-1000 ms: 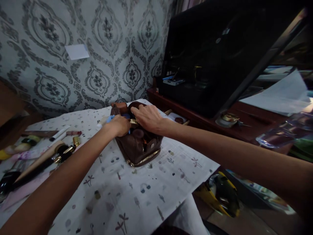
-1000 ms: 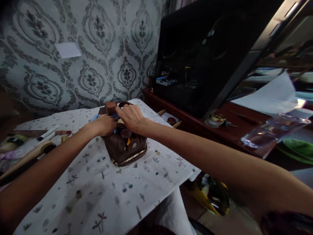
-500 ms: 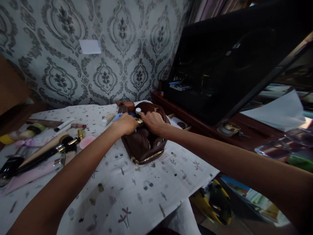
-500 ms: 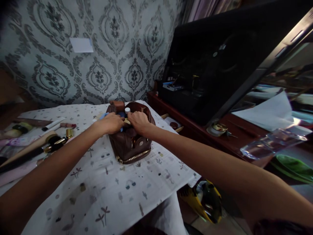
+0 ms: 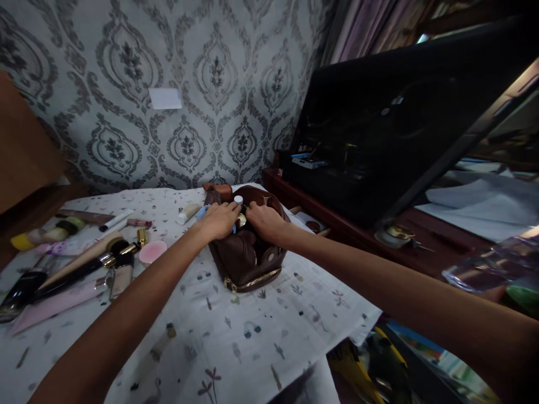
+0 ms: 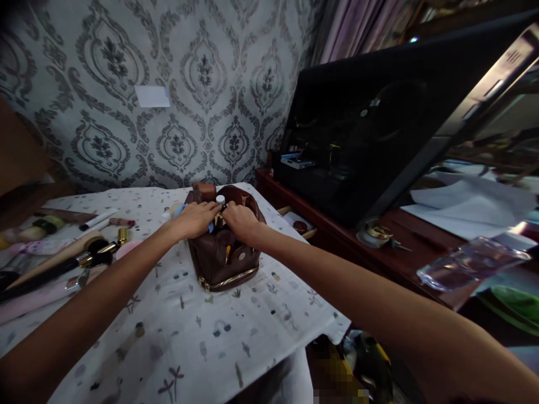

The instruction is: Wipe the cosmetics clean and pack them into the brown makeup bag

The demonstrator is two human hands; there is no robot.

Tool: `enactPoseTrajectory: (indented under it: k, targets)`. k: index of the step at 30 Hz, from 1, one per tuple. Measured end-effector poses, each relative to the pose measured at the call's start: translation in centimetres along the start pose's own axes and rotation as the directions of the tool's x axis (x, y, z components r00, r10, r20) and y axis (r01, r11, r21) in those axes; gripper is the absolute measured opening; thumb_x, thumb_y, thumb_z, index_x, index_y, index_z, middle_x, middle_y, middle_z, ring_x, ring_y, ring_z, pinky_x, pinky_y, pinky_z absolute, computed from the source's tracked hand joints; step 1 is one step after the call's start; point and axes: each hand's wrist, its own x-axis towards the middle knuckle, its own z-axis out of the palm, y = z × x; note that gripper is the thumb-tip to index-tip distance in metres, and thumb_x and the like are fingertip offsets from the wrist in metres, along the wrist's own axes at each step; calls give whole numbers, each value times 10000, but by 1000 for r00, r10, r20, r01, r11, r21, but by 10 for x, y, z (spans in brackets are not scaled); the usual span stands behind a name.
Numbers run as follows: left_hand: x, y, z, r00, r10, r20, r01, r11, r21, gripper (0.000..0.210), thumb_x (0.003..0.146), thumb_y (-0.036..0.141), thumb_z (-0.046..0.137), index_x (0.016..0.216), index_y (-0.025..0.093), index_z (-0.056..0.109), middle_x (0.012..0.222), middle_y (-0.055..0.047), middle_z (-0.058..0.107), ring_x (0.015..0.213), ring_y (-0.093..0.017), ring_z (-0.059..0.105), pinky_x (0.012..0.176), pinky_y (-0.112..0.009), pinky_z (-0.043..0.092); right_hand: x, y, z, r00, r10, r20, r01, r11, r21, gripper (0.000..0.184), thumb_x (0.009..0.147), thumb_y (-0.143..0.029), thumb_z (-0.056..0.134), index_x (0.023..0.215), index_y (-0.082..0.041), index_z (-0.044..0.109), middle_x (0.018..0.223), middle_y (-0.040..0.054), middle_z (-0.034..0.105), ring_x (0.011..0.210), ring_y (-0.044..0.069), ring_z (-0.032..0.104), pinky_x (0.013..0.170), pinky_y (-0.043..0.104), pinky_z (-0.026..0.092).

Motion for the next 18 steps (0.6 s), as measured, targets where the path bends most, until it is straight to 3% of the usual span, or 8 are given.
enactPoseTrajectory:
  k: [3, 8, 18]
  targets:
    - [6, 2, 3, 1000, -29, 7, 29, 999, -23, 565, 932, 102, 396, 1492, 179, 400, 1566, -131, 428, 1330, -257, 523, 1009, -386, 463, 1, 0, 4, 1000, -17, -11, 17, 1000, -10, 363, 918, -5, 430, 1213, -35, 639, 1169, 247, 638, 1068, 273, 705, 847, 307, 583]
    - [19, 8, 3, 998, -34, 54, 37, 998, -46, 541, 946, 116, 386, 1483, 172, 420, 1622, -109, 343, 1421, -263, 441, 1067, -401, 453, 1, 0, 8, 999, -43, -17, 43, 999, -15, 385, 931, -10, 413, 1260, -32, 613, 1156, 248, 642, 1061, 262, 707, 846, 298, 583]
    - [22, 9, 3, 997, -22, 71, 26, 999, -48, 486, 920, 122, 454, 1398, 181, 524, 1628, -80, 335, 1295, -271, 580, 1016, -367, 511, 6, 3, 10, 995, -97, 16, 97, 995, -11, 436, 931, 2, 389, 1329, -10, 567, 1229, 262, 626, 1072, 269, 703, 871, 326, 587]
